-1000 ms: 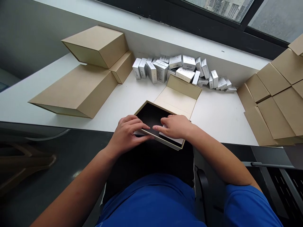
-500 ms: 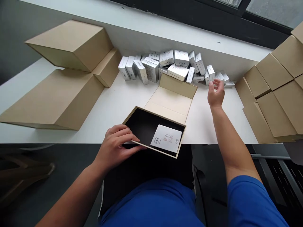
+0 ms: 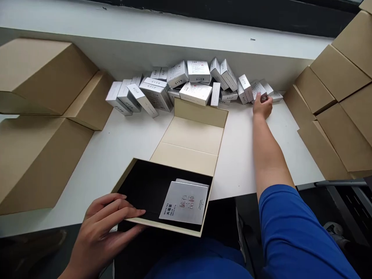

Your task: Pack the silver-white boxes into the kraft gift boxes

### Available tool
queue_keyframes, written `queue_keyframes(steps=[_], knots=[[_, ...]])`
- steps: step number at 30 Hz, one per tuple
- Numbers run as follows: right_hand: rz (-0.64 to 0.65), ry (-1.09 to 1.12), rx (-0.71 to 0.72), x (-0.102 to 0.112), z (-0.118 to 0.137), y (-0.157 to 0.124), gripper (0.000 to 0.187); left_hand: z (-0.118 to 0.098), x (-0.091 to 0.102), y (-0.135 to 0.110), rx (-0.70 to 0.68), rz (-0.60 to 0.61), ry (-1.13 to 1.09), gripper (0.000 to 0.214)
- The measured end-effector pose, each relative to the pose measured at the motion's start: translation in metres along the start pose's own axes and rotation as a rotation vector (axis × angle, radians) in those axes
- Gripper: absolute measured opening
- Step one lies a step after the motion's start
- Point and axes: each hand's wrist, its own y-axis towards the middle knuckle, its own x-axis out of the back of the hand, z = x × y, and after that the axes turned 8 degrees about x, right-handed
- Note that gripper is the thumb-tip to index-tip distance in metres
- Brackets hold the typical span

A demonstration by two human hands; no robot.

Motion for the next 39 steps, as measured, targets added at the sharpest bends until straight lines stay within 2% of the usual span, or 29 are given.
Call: queue_keyframes(steps=[3,8,11,15,17,19,22,26,32,35,39], knots=[[-0.002,-0.073,-0.054,-0.006,0.003,0.006,0.046,-0.001,0.001,0.004,-0.029,0.003,0.01,0.013],[-0.023,-0.133,-0.112,-0.011,0.012,0.012,0.065,-0.003,0.0,0.007,0.007,-0.007,-0.018,0.011],[-0.015,-0.107,-0.123,-0.014,0.013,0.019,0.059,-0.004,-0.001,0.006,0.048,-0.029,-0.017,0.008],[-0.049,-0.05,-0.116,-0.013,0.009,0.023,0.051,-0.005,0.0,0.007,0.013,-0.011,0.007,0.011],[-0.093,0.03,-0.115,-0.009,0.007,0.022,0.04,-0.005,0.001,0.01,-0.009,-0.007,0.011,0.012],[-0.152,0.215,-0.133,-0.002,0.005,0.017,0.032,-0.006,0.002,0.013,-0.02,-0.014,0.005,0.011],[-0.162,0.478,-0.152,0.015,0.002,0.003,0.044,-0.008,0.0,0.014,-0.02,-0.041,-0.004,0.01],[0.042,0.668,-0.171,0.046,0.002,-0.038,0.06,-0.006,-0.005,0.011,0.031,-0.054,0.001,0.013],[0.337,1.115,-0.299,0.107,0.023,-0.119,0.062,-0.005,-0.009,0.004,0.103,-0.017,0.017,0.02],[0.483,1.147,-0.197,0.144,0.046,-0.159,0.066,-0.012,-0.007,0.001,0.165,0.035,0.04,0.058],[0.821,1.09,0.038,0.191,0.081,-0.21,0.071,-0.038,-0.002,0.0,0.155,-0.012,-0.002,0.099]])
